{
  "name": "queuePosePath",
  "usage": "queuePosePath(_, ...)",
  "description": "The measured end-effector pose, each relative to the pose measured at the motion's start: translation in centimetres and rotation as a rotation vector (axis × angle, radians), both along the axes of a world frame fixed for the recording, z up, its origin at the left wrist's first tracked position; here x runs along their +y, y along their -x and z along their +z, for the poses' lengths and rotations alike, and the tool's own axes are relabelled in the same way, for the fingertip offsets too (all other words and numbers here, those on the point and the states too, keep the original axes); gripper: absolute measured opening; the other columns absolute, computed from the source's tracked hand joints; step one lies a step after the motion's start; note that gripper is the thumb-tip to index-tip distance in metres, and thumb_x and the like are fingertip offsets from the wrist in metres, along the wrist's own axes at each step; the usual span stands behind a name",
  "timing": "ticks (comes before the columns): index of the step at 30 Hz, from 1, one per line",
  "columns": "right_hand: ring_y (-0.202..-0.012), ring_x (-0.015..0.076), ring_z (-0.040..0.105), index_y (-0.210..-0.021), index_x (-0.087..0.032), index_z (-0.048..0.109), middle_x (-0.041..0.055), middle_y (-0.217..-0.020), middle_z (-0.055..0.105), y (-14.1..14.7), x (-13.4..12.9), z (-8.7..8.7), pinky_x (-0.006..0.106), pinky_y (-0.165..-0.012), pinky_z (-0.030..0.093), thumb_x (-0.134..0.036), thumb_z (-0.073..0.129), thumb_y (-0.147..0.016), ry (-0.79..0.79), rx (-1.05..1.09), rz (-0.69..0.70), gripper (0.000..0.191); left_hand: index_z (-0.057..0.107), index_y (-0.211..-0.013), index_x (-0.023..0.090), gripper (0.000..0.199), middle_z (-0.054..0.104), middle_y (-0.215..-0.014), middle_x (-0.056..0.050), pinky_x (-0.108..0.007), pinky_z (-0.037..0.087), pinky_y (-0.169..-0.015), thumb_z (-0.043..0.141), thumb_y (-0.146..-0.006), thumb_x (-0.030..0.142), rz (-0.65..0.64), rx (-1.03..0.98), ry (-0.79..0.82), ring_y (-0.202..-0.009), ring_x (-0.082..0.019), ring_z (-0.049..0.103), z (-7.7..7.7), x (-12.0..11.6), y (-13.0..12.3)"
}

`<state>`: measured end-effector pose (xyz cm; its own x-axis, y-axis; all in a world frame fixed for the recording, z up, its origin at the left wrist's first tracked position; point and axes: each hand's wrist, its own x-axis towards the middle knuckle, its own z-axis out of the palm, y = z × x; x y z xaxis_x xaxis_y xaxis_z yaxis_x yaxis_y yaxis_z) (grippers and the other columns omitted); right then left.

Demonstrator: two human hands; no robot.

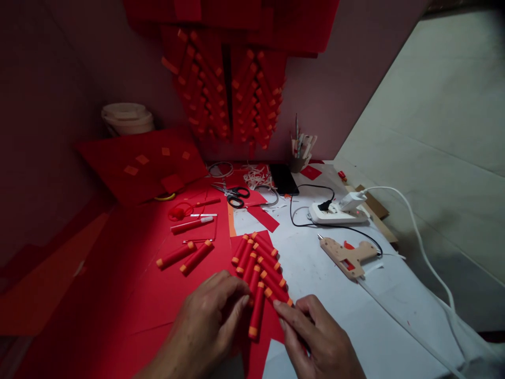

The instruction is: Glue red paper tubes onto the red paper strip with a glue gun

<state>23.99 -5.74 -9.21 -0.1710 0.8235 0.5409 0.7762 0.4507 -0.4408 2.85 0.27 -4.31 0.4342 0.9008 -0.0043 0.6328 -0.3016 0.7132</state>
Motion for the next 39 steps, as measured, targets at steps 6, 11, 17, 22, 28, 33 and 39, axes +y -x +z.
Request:
queuePosePath(6,-0.057,0.0149,0.060,-0.111,-0.016,0.074,0.0058,-0.074,0.058,0.0,-0.1,-0.1,0.023,-0.052,0.056,-0.009,0.047,-0.094,0.017,0.015,-0.002,0.032,0.064,-0.092,0.022,0.025,0.065,-0.083,-0.003,-0.031,0.050,-0.067,0.042,-0.101,0.030,-0.004,-0.031,-0.056,-0.077,-0.019,0.065,-0.4,-0.1,0.1)
queuePosePath(11,-0.059,0.0149,0.061,-0.121,-0.017,0.070,0.0059,-0.078,0.059,-0.6,-0.1,-0.4,0.023,-0.053,0.056,-0.006,0.051,-0.092,0.039,-0.041,0.057,0.036,0.063,-0.089,0.023,0.026,0.064,-0.081,-0.003,-0.030,0.048,-0.065,0.040,-0.102,0.025,-0.118,-0.007,-0.077,-0.075,-0.019,0.062,-0.6,-0.3,-0.2)
queuePosePath(17,-0.057,0.0148,0.059,-0.112,-0.017,0.073,0.0051,-0.073,0.057,-0.2,0.0,-0.3,0.023,-0.052,0.055,-0.008,0.048,-0.093,0.008,-0.008,-0.001,0.033,0.065,-0.093,0.024,0.026,0.066,-0.084,-0.004,-0.033,0.051,-0.065,0.041,-0.101,0.022,-0.233,0.027,-0.142,-0.076,-0.021,0.061,0.3,-0.5,-0.5)
queuePosePath(22,-0.058,0.0153,0.060,-0.112,-0.017,0.074,0.0055,-0.074,0.058,0.3,-0.1,-0.1,0.023,-0.051,0.054,-0.008,0.048,-0.093,0.003,0.007,-0.011,0.034,0.065,-0.099,0.023,0.027,0.065,-0.085,-0.005,-0.033,0.050,-0.064,0.039,-0.101,0.017,-0.254,0.067,-0.250,-0.075,-0.021,0.060,0.0,-0.6,-0.5)
queuePosePath(28,-0.063,0.0166,0.062,-0.120,-0.019,0.071,0.0061,-0.080,0.058,-0.1,-0.4,-0.5,0.026,-0.055,0.054,-0.010,0.047,-0.094,0.063,0.024,-0.016,0.036,0.059,-0.124,0.024,0.031,0.061,-0.077,-0.003,-0.033,0.040,-0.058,0.042,-0.100,0.016,-0.227,0.182,-0.510,-0.065,-0.022,0.054,-1.3,-0.5,-0.2)
queuePosePath(33,-0.065,0.0154,0.062,-0.128,-0.019,0.065,0.0060,-0.083,0.059,-0.9,-0.3,-0.5,0.023,-0.055,0.055,-0.008,0.051,-0.094,0.084,-0.036,0.065,0.039,0.057,-0.131,0.022,0.042,0.063,-0.078,-0.004,-0.037,0.037,-0.063,0.045,-0.093,0.009,-0.294,0.337,-0.597,-0.065,-0.023,0.054,-2.0,-0.6,0.0)
queuePosePath(39,-0.065,0.0148,0.061,-0.130,-0.020,0.065,0.0053,-0.082,0.058,-0.9,-0.3,-0.5,0.023,-0.056,0.055,-0.008,0.051,-0.095,0.084,-0.043,0.055,0.039,0.056,-0.134,0.023,0.057,0.068,-0.086,-0.004,-0.039,0.037,-0.074,0.046,-0.083,0.002,-0.309,0.441,-0.591,-0.073,-0.024,0.058,-2.4,-0.9,-0.3)
